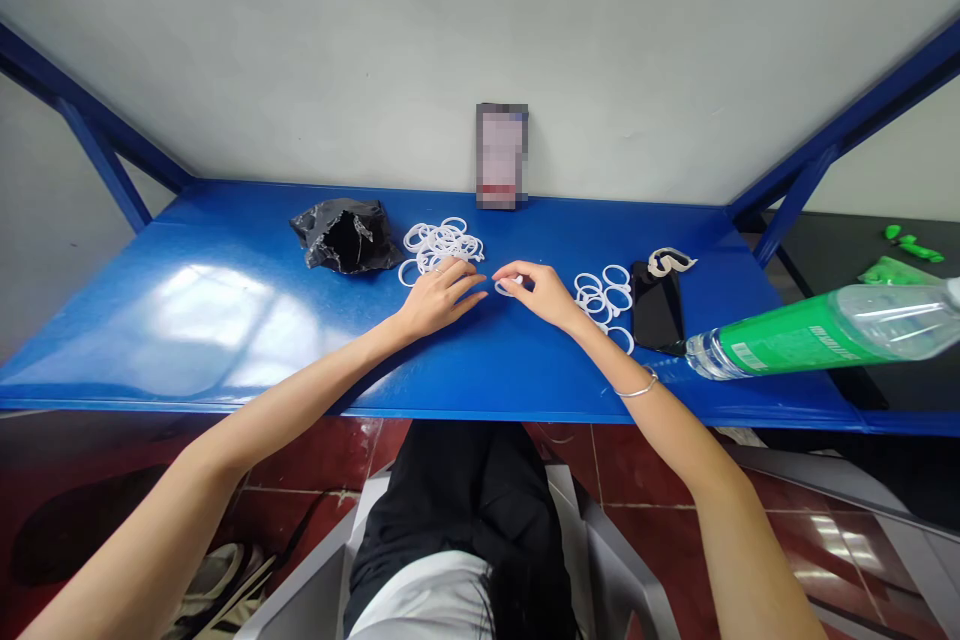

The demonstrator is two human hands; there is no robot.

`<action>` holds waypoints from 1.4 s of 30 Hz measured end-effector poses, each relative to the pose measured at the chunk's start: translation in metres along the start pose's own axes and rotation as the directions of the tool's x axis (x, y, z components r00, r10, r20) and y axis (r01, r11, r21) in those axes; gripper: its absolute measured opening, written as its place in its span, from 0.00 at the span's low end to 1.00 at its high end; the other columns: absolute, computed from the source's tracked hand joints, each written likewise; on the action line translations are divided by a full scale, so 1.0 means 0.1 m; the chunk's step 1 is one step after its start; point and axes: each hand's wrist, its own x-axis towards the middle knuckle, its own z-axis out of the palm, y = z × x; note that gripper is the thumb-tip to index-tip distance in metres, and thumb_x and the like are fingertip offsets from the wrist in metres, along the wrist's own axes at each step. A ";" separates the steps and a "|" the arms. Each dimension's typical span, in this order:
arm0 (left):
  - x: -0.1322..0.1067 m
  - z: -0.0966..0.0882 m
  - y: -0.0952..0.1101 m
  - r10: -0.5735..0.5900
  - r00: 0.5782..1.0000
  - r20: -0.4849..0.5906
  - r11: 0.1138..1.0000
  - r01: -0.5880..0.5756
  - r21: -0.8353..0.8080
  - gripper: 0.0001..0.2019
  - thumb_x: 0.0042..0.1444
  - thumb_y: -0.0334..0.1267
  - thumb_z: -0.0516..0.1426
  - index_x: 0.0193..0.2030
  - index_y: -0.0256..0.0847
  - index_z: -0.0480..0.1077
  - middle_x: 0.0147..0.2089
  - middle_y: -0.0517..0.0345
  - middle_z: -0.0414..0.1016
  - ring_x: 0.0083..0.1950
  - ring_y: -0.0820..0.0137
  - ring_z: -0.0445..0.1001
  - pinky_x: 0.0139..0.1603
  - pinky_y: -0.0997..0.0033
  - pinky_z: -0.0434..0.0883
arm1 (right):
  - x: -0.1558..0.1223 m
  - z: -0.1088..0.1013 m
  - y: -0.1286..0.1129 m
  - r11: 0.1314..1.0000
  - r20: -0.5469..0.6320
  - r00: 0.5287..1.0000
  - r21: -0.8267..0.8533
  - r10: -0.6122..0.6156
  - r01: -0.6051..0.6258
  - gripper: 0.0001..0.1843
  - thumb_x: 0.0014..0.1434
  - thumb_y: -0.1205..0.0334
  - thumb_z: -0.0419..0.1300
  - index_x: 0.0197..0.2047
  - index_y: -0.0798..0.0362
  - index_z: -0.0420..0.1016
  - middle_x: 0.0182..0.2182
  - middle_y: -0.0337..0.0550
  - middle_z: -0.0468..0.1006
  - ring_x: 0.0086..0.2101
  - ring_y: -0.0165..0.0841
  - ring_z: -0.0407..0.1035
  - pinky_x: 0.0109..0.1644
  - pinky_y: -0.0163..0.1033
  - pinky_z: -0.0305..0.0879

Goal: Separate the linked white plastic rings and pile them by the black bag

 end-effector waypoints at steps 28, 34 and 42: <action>0.03 -0.01 0.07 -0.323 0.915 0.242 0.560 0.391 -0.730 0.22 0.60 0.55 0.55 0.35 0.36 0.77 0.37 0.51 0.76 0.36 0.70 0.73 0.34 0.73 0.68 | -0.01 0.05 0.00 0.890 0.124 0.991 0.444 0.058 -0.107 0.19 0.56 0.47 0.64 0.43 0.51 0.80 0.34 0.43 0.81 0.40 0.35 0.74 0.51 0.42 0.68; 0.03 -0.01 0.09 -0.327 0.872 0.364 0.384 0.475 -0.792 0.22 0.56 0.56 0.58 0.40 0.35 0.75 0.41 0.50 0.75 0.32 0.74 0.72 0.30 0.75 0.69 | -0.02 0.07 -0.03 0.932 0.115 0.992 0.351 0.055 -0.093 0.19 0.55 0.45 0.64 0.40 0.52 0.80 0.29 0.42 0.79 0.35 0.35 0.73 0.46 0.41 0.68; 0.07 -0.07 0.10 -0.273 0.819 0.505 0.135 0.553 -0.822 0.25 0.56 0.57 0.58 0.47 0.34 0.67 0.33 0.55 0.75 0.26 0.77 0.70 0.25 0.78 0.65 | -0.03 0.09 -0.05 0.993 -0.005 1.000 0.113 0.014 -0.014 0.18 0.55 0.43 0.63 0.30 0.51 0.77 0.31 0.43 0.78 0.36 0.37 0.70 0.44 0.43 0.65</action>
